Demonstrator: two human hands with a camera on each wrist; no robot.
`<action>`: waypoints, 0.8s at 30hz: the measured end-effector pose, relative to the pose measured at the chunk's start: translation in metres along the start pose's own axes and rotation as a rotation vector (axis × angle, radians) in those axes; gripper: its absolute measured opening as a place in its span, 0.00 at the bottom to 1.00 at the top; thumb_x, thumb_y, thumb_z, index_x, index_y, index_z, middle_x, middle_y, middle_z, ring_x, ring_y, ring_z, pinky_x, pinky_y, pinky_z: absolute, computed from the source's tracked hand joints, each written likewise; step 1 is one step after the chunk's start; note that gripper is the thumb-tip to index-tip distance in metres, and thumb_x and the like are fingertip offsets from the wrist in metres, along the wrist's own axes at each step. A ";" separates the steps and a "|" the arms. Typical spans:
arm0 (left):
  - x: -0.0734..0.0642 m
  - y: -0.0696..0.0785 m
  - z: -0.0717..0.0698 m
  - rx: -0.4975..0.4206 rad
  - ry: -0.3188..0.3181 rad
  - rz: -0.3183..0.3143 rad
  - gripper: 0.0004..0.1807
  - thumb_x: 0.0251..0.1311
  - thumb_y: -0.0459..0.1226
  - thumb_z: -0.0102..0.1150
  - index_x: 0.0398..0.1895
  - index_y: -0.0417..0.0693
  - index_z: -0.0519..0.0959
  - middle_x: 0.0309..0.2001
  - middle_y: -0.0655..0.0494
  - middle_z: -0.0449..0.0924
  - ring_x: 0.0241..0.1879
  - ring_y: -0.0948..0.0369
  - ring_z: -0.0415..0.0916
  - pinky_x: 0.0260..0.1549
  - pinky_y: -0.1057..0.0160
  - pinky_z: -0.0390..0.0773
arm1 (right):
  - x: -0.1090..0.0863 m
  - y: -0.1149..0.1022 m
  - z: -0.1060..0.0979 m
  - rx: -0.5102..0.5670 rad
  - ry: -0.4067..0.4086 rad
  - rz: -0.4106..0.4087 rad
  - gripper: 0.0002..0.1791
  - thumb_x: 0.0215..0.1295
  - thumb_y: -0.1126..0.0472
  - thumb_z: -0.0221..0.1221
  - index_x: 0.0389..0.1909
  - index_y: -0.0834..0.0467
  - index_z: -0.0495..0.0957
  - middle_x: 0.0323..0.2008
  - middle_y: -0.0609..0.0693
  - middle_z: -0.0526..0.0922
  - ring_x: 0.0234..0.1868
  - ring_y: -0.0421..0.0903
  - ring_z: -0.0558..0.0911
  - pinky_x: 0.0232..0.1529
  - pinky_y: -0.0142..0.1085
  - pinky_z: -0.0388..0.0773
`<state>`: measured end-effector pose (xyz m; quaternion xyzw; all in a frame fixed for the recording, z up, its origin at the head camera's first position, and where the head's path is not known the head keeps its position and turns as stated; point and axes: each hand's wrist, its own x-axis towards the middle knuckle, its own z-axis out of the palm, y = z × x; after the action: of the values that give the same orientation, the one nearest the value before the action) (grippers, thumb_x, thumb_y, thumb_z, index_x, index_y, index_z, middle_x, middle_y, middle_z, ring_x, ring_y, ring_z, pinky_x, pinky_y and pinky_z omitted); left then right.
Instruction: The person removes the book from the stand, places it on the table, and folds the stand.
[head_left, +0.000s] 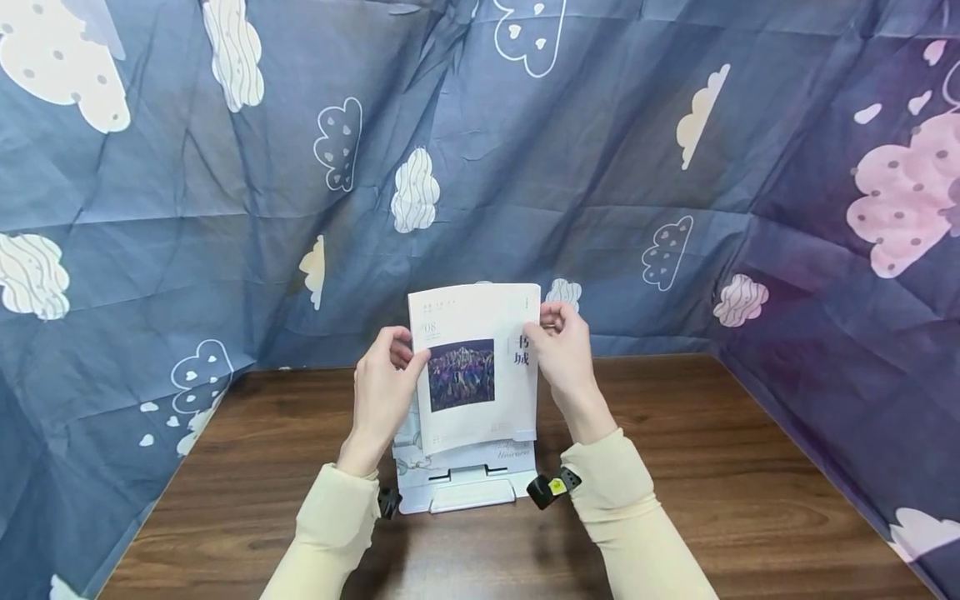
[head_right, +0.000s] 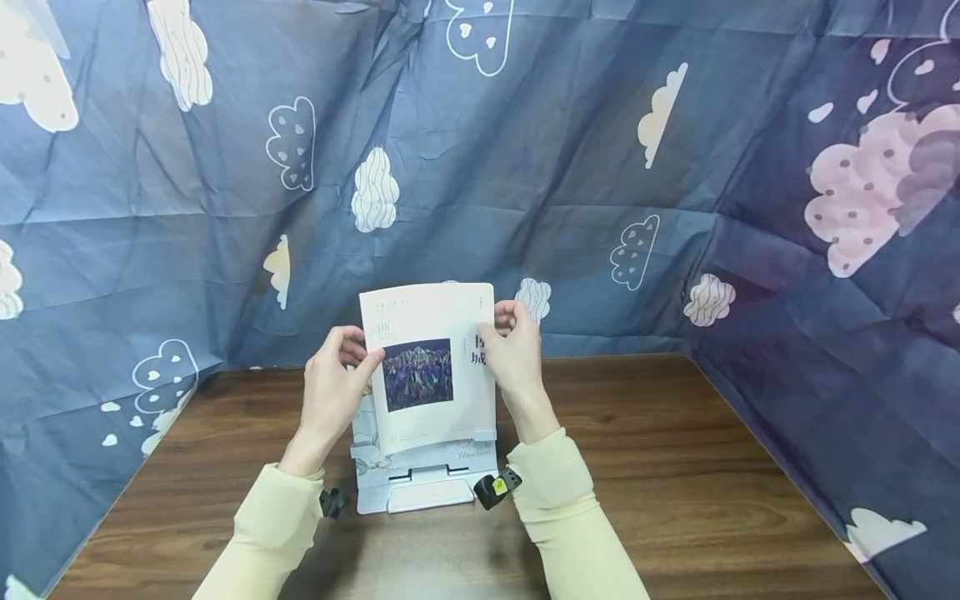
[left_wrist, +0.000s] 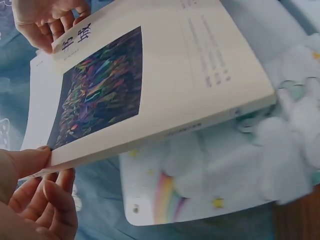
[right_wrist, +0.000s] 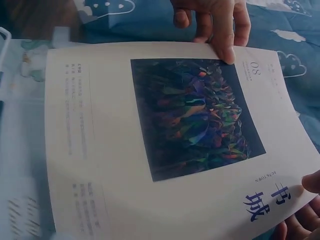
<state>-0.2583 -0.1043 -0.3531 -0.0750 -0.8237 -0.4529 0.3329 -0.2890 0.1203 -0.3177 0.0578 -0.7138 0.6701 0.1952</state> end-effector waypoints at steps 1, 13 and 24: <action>0.002 0.003 0.000 -0.005 0.006 0.017 0.15 0.59 0.35 0.68 0.47 0.43 0.76 0.30 0.53 0.77 0.30 0.58 0.76 0.30 0.59 0.74 | 0.002 -0.003 -0.002 0.010 -0.004 -0.006 0.14 0.62 0.74 0.57 0.47 0.67 0.70 0.39 0.58 0.77 0.35 0.47 0.77 0.38 0.35 0.74; 0.020 0.046 0.001 -0.054 0.001 0.120 0.14 0.60 0.37 0.68 0.46 0.45 0.76 0.29 0.55 0.77 0.29 0.60 0.75 0.28 0.59 0.72 | 0.023 -0.039 -0.036 -0.036 -0.038 -0.093 0.15 0.62 0.73 0.58 0.49 0.66 0.68 0.37 0.54 0.76 0.34 0.45 0.76 0.34 0.33 0.71; 0.026 0.075 0.033 -0.134 -0.072 0.134 0.15 0.60 0.37 0.68 0.46 0.46 0.75 0.29 0.56 0.76 0.28 0.63 0.76 0.27 0.62 0.76 | 0.035 -0.054 -0.079 -0.113 -0.004 -0.124 0.13 0.61 0.72 0.60 0.45 0.64 0.69 0.34 0.51 0.77 0.31 0.42 0.75 0.32 0.29 0.70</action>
<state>-0.2625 -0.0392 -0.2976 -0.1683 -0.7963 -0.4806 0.3267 -0.2870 0.1993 -0.2529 0.0922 -0.7459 0.6152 0.2380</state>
